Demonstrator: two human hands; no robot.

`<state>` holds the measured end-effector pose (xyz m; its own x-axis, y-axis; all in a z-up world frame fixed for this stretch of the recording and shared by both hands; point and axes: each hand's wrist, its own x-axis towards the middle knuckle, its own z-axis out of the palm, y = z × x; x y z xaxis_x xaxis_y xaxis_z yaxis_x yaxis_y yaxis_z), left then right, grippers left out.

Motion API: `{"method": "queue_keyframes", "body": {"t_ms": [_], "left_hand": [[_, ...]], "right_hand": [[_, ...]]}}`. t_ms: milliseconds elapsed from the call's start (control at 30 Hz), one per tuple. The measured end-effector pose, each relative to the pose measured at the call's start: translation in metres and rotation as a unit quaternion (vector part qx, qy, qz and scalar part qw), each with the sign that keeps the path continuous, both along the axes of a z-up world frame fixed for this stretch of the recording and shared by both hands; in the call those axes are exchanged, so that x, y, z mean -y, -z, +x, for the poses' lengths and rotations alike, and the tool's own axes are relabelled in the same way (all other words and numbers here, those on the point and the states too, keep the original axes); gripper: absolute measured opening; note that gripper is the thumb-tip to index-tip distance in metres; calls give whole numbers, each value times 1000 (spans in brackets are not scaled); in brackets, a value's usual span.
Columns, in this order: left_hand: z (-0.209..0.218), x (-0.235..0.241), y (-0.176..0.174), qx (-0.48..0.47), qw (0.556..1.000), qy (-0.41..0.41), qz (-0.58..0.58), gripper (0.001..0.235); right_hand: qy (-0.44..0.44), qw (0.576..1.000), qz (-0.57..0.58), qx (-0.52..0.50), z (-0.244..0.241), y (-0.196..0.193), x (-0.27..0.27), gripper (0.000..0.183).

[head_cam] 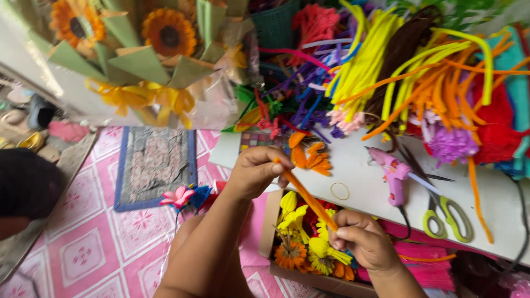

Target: Folding and gluing orange pipe cleaner stems to create decorative flower petals.

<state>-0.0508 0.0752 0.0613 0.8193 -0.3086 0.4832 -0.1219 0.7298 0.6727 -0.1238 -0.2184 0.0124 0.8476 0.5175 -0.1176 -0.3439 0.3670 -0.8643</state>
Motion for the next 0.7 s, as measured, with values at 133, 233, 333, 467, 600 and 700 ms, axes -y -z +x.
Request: {"method": "queue_keyframes", "body": {"t_ms": [133, 233, 333, 467, 600, 700], "left_hand": [[-1, 0, -1, -2, 1000, -8, -9, 14], [0, 0, -1, 10, 1000, -10, -7, 12], [0, -4, -2, 19, 1000, 0, -10, 11], [1, -24, -11, 6, 988, -5, 153, 11], [-4, -36, -29, 48, 896, -3, 441, 16], [-6, -13, -10, 170, 784, -31, 596, 16]], "right_hand": [[-2, 1000, -1, 6, 2, -1, 3, 16], [8, 999, -16, 27, 3, -4, 6, 18], [10, 999, -15, 32, 6, -8, 11, 17], [63, 988, -94, 104, 12, -15, 26, 17], [149, 929, -294, 167, 12, -24, 36, 17], [156, 852, -433, 251, 11, -50, 21, 13]]}}
